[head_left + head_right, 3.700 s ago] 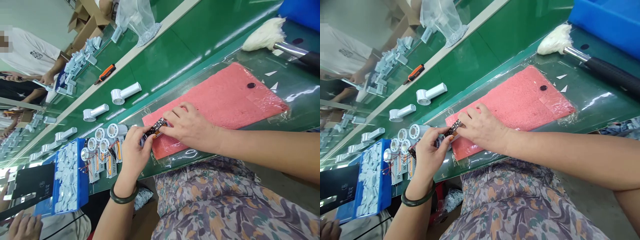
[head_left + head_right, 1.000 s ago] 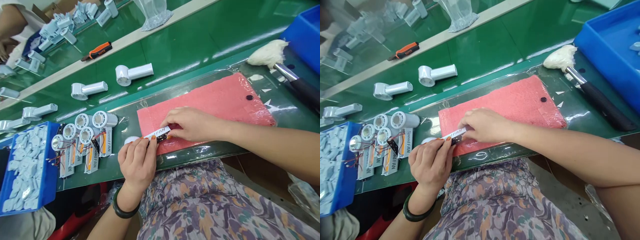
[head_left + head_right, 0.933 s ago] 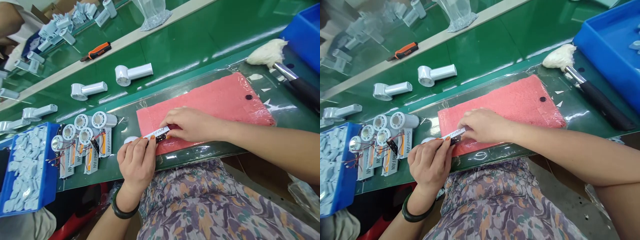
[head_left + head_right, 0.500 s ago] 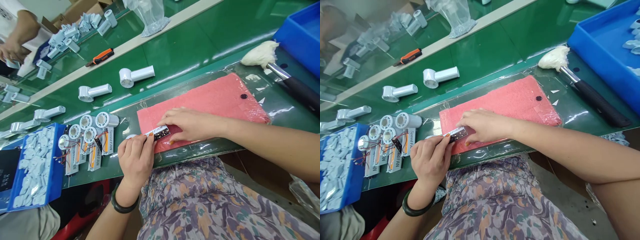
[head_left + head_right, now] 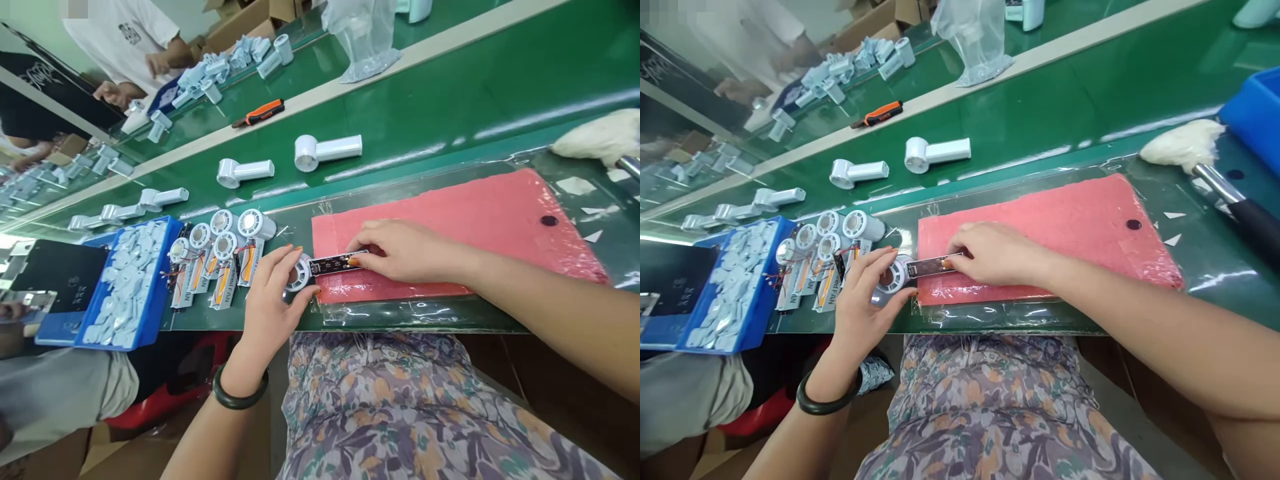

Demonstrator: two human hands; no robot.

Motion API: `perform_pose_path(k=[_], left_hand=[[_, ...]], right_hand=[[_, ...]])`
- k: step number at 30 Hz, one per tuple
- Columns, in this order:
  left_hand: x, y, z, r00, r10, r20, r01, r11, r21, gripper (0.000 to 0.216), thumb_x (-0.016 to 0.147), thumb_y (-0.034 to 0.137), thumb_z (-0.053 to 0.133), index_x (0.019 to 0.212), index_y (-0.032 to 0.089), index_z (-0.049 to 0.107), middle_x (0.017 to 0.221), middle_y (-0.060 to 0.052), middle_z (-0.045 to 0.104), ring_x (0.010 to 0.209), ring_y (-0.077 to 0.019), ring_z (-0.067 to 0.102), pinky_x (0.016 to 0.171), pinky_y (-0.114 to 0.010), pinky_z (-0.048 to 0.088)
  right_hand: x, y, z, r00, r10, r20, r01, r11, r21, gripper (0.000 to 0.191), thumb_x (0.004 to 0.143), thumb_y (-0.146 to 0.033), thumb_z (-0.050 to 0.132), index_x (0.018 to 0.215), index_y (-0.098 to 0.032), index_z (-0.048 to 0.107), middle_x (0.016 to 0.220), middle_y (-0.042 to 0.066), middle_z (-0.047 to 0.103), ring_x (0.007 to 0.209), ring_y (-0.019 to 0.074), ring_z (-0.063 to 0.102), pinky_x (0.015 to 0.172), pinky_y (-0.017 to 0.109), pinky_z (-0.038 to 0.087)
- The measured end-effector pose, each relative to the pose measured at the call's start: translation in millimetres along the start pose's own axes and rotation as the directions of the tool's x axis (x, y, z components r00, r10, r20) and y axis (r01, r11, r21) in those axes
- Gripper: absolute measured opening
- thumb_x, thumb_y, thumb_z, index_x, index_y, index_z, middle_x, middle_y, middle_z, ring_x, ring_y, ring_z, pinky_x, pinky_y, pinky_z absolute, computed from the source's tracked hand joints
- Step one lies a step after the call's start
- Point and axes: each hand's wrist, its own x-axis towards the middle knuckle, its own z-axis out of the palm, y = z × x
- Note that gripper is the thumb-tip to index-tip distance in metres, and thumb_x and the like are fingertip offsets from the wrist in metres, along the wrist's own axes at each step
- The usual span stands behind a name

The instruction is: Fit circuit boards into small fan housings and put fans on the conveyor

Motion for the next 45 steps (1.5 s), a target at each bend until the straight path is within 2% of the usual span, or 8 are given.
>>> perform_pose_path(k=[4,11,21,27,32,35,38,45], left_hand=[[0.9,1.4,5.5,0.999,-0.026,-0.034,0.024,0.999,-0.039,0.052,0.092,0.024,0.074,0.14,0.024,0.054,0.135,-0.013,0.065,0.116,-0.0231,0.067,0.096,-0.038,0.058],[14.8,2.2,1.1,0.997,-0.078,0.005,0.078,0.989,-0.128,0.058,0.091,0.025,0.074,0.145,0.024,0.051,0.139,-0.012,0.066,0.126,-0.0246,0.064,0.105,-0.043,0.056],[16.0,-0.4,6.1,0.997,-0.07,0.029,0.074,0.986,-0.149,0.043,0.093,0.023,0.07,0.134,0.024,0.06,0.134,-0.011,0.065,0.124,-0.0237,0.064,0.103,-0.042,0.057],[25.6,4.3,6.3,0.993,0.087,0.079,-0.089,0.996,0.022,0.037,0.095,0.026,0.066,0.131,0.019,0.062,0.135,-0.016,0.062,0.125,-0.0317,0.06,0.103,-0.051,0.055],[48.9,22.7,12.8,0.961,0.21,0.181,-0.234,0.964,0.124,0.027,0.097,0.029,0.062,0.122,0.018,0.066,0.118,-0.012,0.071,0.122,-0.0357,0.059,0.107,-0.06,0.048],[61.0,31.6,16.1,0.928,0.232,0.292,-0.286,0.945,0.16,0.016,0.098,0.026,0.06,0.109,0.018,0.069,0.1,-0.009,0.072,0.101,-0.0317,0.064,0.092,-0.053,0.054],[67.5,32.3,16.7,0.913,0.182,0.364,-0.244,0.961,0.13,0.009,0.096,0.023,0.062,0.097,0.018,0.068,0.094,-0.008,0.069,0.087,-0.0263,0.062,0.076,-0.042,0.053],[64.5,27.6,13.8,0.963,0.115,0.242,-0.137,0.988,0.074,0.004,0.095,0.023,0.063,0.096,0.021,0.066,0.091,-0.006,0.066,0.087,-0.0237,0.062,0.073,-0.036,0.049]], right_hand=[[-4.3,-0.3,5.2,0.999,-0.027,-0.046,0.026,0.999,-0.025,0.03,0.098,-0.038,0.054,0.112,-0.024,0.077,0.109,0.007,0.073,0.1,0.025,0.065,0.084,0.039,0.047],[-8.4,-4.0,17.8,0.977,-0.139,-0.162,0.119,0.985,-0.129,0.035,0.097,-0.039,0.063,0.127,-0.022,0.071,0.117,0.009,0.073,0.112,0.0299,0.063,0.094,0.046,0.049],[-5.3,-1.1,26.3,0.946,-0.213,-0.245,0.172,0.969,-0.178,0.026,0.097,-0.032,0.063,0.119,-0.02,0.072,0.111,0.009,0.074,0.107,0.0281,0.065,0.091,0.044,0.052],[-15.7,5.1,8.1,0.973,-0.141,-0.183,0.105,0.975,-0.196,0.038,0.09,-0.032,0.075,0.126,-0.019,0.07,0.118,0.009,0.072,0.112,0.0285,0.065,0.094,0.043,0.052],[-20.1,9.2,-0.7,0.988,-0.052,-0.144,0.026,0.984,-0.175,0.034,0.088,-0.03,0.078,0.119,-0.02,0.071,0.116,0.006,0.074,0.11,0.027,0.067,0.092,0.039,0.05],[-18.6,8.4,0.7,0.989,-0.029,-0.144,0.004,0.986,-0.167,0.025,0.087,-0.028,0.078,0.11,-0.021,0.072,0.108,0.005,0.075,0.104,0.0257,0.068,0.086,0.037,0.049],[-17.6,7.4,2.3,0.986,-0.002,-0.168,-0.023,0.989,-0.147,0.021,0.087,-0.03,0.078,0.105,-0.021,0.072,0.101,0.005,0.075,0.096,0.0243,0.069,0.079,0.034,0.047],[-20.5,7.5,0.1,0.963,-0.01,-0.269,-0.006,0.998,-0.058,0.026,0.089,-0.035,0.074,0.111,-0.021,0.069,0.106,0.005,0.074,0.093,0.0218,0.068,0.075,0.032,0.046]])
